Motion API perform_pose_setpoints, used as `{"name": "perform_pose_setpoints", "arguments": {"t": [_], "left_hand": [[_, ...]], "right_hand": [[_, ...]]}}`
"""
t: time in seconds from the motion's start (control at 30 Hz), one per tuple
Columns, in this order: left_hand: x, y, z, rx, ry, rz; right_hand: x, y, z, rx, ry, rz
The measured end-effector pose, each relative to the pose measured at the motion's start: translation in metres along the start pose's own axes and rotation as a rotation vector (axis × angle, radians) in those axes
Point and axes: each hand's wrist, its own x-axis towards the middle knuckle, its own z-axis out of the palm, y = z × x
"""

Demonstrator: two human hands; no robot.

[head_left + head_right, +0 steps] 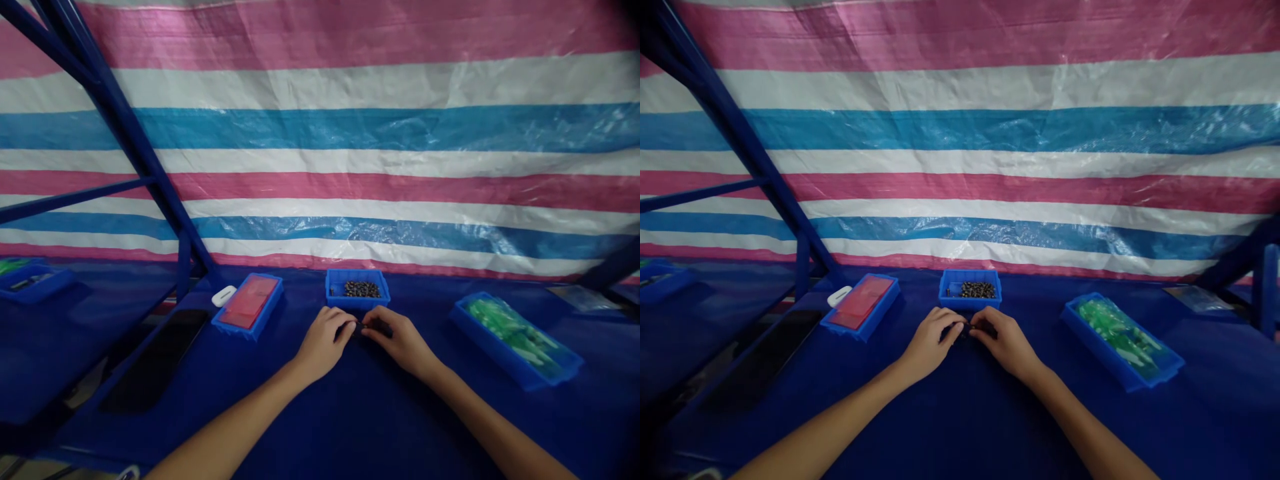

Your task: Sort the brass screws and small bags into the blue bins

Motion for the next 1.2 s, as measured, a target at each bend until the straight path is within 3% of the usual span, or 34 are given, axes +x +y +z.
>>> {"name": "perform_pose_setpoints", "arguments": {"t": [0.3,0.63,0.7,0.83,0.9,1.03,1.2], "left_hand": [[0.001,-0.001,-0.002,-0.068,-0.014,-0.013],[0.003,-0.001,-0.005,-0.104,0.044,-0.042],[0.003,-0.001,-0.005,-0.119,0.077,-0.066],[0.002,-0.002,-0.005,-0.105,0.138,-0.107],[0.001,-0.003,-0.004,-0.032,0.09,-0.075],[0.0,-0.006,-0.003,0.129,-0.078,0.009],[0.002,-0.012,-0.004,0.123,-0.144,0.051]], "right_hand": [[0.0,0.0,0.004,0.072,-0.015,-0.055],[-0.002,-0.003,0.009,-0.053,0.028,-0.083],[0.001,-0.003,0.007,-0.098,0.122,-0.086],[0.012,0.003,-0.003,-0.258,0.44,0.026],[0.015,0.009,-0.009,-0.324,0.474,0.073],[0.008,0.018,-0.011,-0.36,0.326,0.047],[-0.003,0.014,-0.001,-0.341,-0.031,-0.101]]}}
